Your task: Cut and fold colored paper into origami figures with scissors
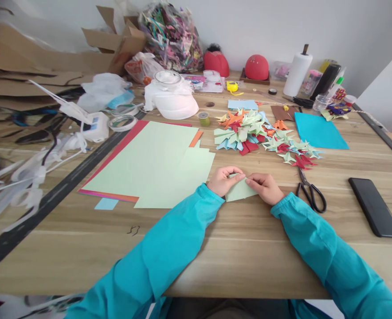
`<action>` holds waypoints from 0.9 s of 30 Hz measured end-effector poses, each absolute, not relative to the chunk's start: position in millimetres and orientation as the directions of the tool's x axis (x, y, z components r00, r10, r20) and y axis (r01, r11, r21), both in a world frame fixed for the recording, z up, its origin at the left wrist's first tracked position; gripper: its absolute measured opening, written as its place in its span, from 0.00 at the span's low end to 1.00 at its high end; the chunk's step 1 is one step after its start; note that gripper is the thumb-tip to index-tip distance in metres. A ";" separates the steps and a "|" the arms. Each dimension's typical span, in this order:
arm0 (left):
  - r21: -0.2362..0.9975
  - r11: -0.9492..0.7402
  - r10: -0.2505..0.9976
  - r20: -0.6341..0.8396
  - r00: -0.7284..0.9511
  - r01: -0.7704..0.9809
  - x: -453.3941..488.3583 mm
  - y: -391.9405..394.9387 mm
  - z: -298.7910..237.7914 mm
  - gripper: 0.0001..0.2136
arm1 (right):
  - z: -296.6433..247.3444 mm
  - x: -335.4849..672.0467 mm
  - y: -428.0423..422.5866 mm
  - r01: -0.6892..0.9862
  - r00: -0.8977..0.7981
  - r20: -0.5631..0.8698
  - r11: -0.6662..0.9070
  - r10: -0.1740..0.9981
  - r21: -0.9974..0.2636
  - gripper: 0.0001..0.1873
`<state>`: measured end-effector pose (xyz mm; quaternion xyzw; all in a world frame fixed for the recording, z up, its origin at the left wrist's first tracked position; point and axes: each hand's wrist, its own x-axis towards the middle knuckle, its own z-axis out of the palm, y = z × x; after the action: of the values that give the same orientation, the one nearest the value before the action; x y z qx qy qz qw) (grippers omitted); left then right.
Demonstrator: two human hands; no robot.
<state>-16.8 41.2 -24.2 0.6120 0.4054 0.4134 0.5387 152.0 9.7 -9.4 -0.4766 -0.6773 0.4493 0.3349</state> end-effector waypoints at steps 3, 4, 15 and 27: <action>0.991 -0.120 0.950 0.098 0.297 0.054 -16.6 41.6 -24.0 0.09 | -8.9 152.1 9.6 0.341 -0.324 0.023 0.139 0.946 -0.930 0.25; 0.990 -0.129 0.950 0.104 0.294 0.064 -16.6 41.5 -23.4 0.09 | -9.0 152.2 9.5 0.341 -0.328 0.021 0.139 0.944 -0.930 0.24; 0.964 -0.172 0.918 0.082 0.387 0.204 -17.6 37.3 -18.4 0.08 | -12.4 154.5 9.7 0.366 -0.344 -0.007 0.127 0.939 -0.922 0.24; 0.991 -0.121 0.938 0.096 0.334 0.055 -17.9 42.3 -22.6 0.12 | -5.7 149.8 6.8 0.337 -0.224 0.017 0.094 0.974 -0.937 0.32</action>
<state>-17.9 42.3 -22.6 0.6219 0.3989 0.4170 0.5293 149.8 6.8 -5.7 -0.5079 -0.6457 0.4415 0.3607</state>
